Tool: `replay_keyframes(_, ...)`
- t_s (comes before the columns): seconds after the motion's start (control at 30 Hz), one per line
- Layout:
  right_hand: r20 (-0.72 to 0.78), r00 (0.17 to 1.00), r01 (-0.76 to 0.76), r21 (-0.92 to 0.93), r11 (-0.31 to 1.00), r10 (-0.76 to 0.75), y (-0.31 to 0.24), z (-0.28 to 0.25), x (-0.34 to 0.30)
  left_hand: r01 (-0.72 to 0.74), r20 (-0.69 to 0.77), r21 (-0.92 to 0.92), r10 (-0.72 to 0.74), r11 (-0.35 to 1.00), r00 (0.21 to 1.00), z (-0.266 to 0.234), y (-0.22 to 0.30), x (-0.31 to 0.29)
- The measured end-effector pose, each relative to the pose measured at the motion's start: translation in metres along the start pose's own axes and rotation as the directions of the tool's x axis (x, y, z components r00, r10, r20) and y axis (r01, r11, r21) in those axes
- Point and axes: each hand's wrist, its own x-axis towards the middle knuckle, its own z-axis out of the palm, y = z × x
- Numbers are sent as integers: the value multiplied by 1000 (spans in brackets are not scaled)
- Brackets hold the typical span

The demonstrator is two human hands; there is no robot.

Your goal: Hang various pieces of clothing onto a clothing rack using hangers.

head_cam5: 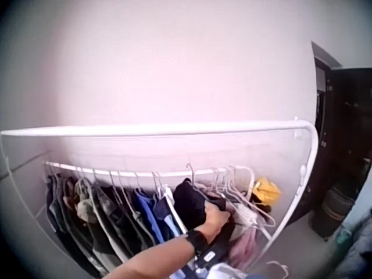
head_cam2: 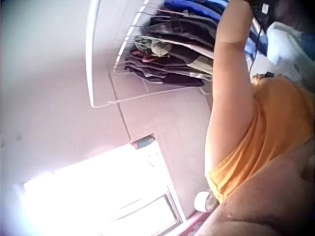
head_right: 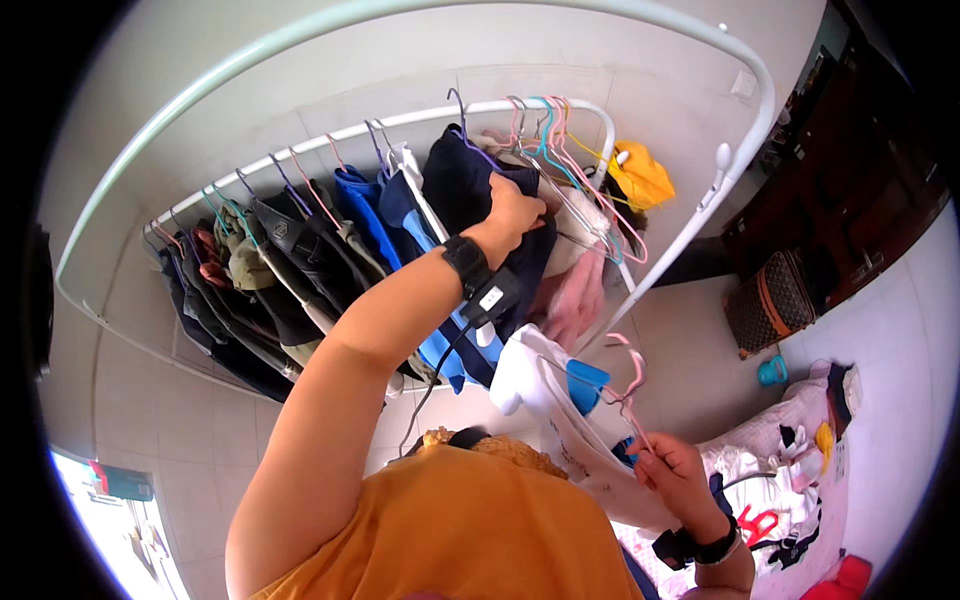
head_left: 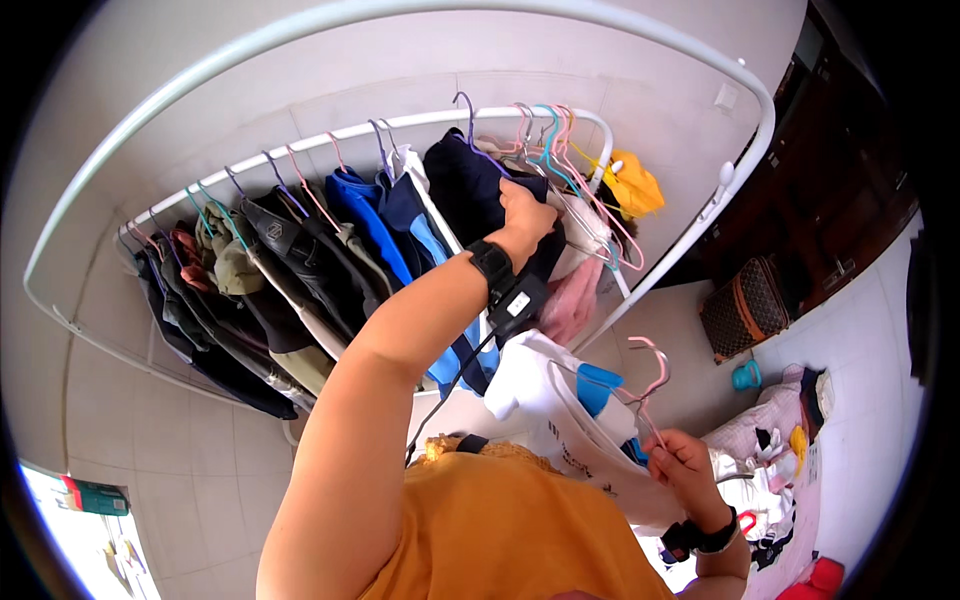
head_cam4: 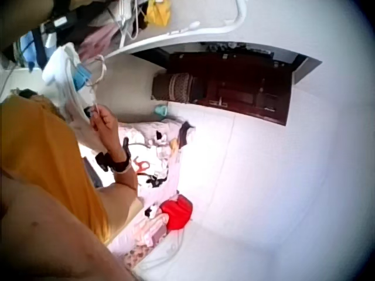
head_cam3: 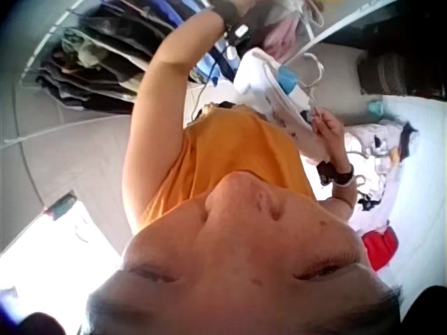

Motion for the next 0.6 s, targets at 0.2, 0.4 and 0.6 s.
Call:
replay_keyframes(0.2, 78, 996, 49, -243, 969, -31, -17, -5, -17, -449, 454, 842, 58, 299, 889, -41, -53, -51)
replay_keyframes(0.4, 56, 992, 122, -171, 978, -114, -58, -7, 4, -731, 673, 557, -300, -396, 676, -131, -90, -107)
replay_keyframes(0.6, 114, 924, 380, -148, 913, -366, -69, 30, 102, -734, 639, 507, -375, -451, 671, -169, -115, -123)
